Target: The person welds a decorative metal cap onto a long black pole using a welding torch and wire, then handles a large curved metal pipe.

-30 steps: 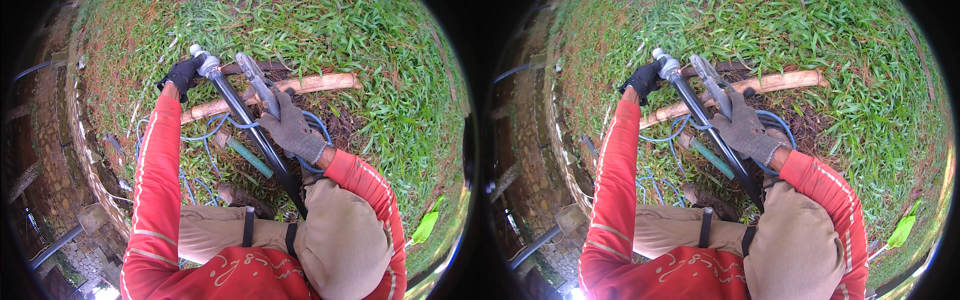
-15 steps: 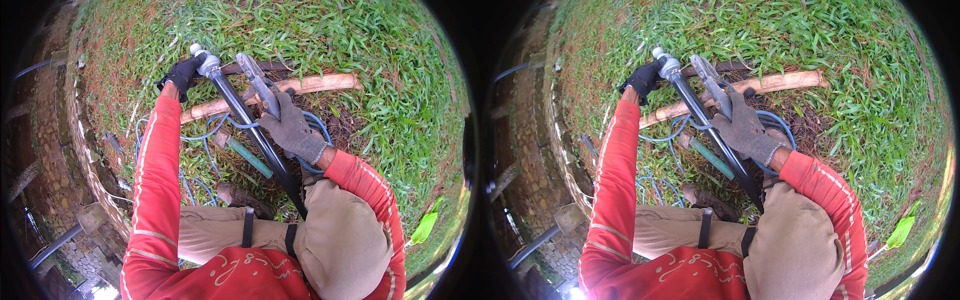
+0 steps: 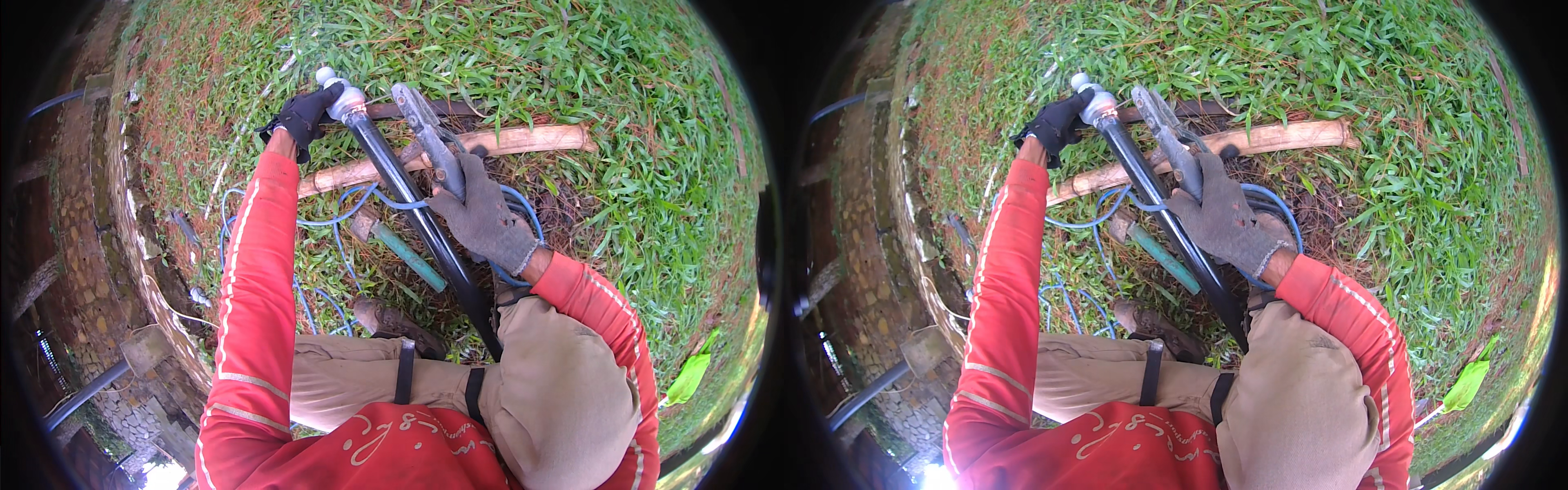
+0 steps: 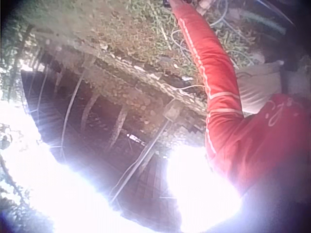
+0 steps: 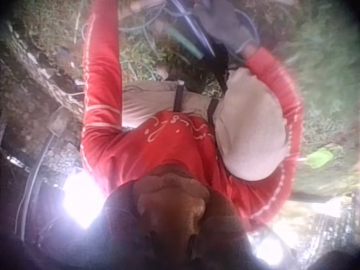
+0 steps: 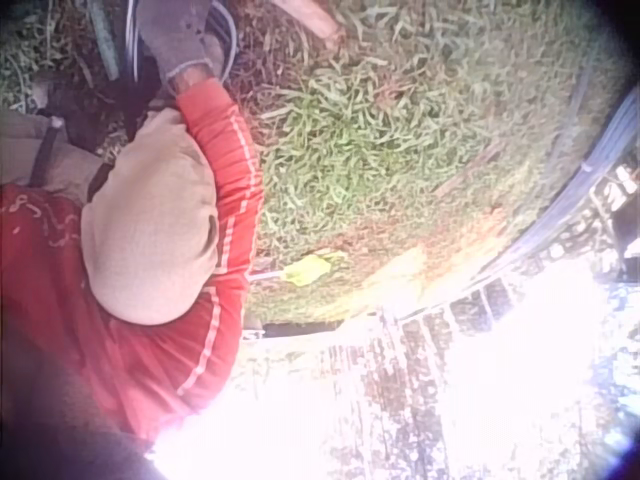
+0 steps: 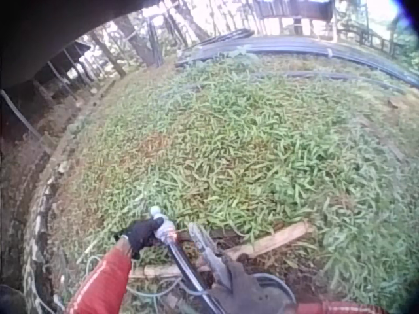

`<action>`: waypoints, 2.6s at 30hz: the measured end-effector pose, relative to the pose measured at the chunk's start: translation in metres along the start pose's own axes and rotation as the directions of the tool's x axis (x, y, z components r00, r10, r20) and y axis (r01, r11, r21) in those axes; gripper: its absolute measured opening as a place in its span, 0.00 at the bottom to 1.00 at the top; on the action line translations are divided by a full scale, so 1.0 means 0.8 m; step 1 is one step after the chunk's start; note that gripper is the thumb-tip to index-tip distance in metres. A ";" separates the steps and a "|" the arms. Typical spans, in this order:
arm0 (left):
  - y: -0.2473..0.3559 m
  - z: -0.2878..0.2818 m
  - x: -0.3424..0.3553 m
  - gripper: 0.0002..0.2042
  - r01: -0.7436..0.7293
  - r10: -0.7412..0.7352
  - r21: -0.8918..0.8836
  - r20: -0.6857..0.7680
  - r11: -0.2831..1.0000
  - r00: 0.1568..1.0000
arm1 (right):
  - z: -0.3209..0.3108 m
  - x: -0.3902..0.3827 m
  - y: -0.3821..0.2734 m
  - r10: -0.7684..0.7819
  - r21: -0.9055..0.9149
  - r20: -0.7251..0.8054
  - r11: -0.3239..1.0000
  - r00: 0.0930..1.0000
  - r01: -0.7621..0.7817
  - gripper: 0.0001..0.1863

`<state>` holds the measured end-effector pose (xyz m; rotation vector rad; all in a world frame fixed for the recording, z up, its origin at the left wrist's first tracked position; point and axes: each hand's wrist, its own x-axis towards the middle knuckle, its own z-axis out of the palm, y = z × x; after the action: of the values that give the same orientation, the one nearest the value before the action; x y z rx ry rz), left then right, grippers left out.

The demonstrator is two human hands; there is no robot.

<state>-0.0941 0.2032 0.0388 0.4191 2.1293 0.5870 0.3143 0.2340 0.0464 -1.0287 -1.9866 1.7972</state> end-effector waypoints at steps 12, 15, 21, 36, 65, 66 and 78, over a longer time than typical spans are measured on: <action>0.003 0.002 -0.008 0.34 -0.017 0.017 -0.004 -0.025 1.000 1.000 | 0.006 0.000 0.007 -0.022 0.000 0.036 1.000 0.999 0.022 0.33; 0.001 -0.003 -0.005 0.37 -0.014 0.014 0.000 -0.007 1.000 1.000 | 0.006 0.000 0.006 -0.028 -0.002 0.050 1.000 0.998 0.028 0.35; -0.008 -0.010 0.009 0.34 -0.002 0.003 0.030 -0.027 1.000 1.000 | 0.010 0.000 0.008 -0.066 0.002 0.031 0.998 0.997 0.066 0.40; -0.010 -0.004 -0.005 0.20 -0.042 0.054 -0.273 0.034 0.961 0.998 | 0.012 0.000 0.009 -0.066 -0.030 0.031 0.997 0.997 0.067 0.41; -0.004 -0.013 0.004 0.28 -0.006 0.005 0.038 0.024 0.999 1.000 | 0.011 0.004 0.009 -0.026 0.010 -0.007 1.000 1.000 0.027 0.31; -0.005 -0.010 0.004 0.29 -0.018 0.018 0.033 0.016 0.999 1.000 | 0.011 0.003 0.009 -0.025 0.008 -0.006 1.000 1.000 0.025 0.31; -0.010 0.002 0.009 0.34 -0.068 0.068 -0.011 -0.013 0.998 0.998 | 0.009 0.003 0.013 -0.034 -0.005 0.007 0.999 0.999 0.035 0.28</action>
<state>-0.0976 0.2006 0.0285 0.4846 2.1294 0.6412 0.3113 0.2299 0.0348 -0.9852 -2.0008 1.7812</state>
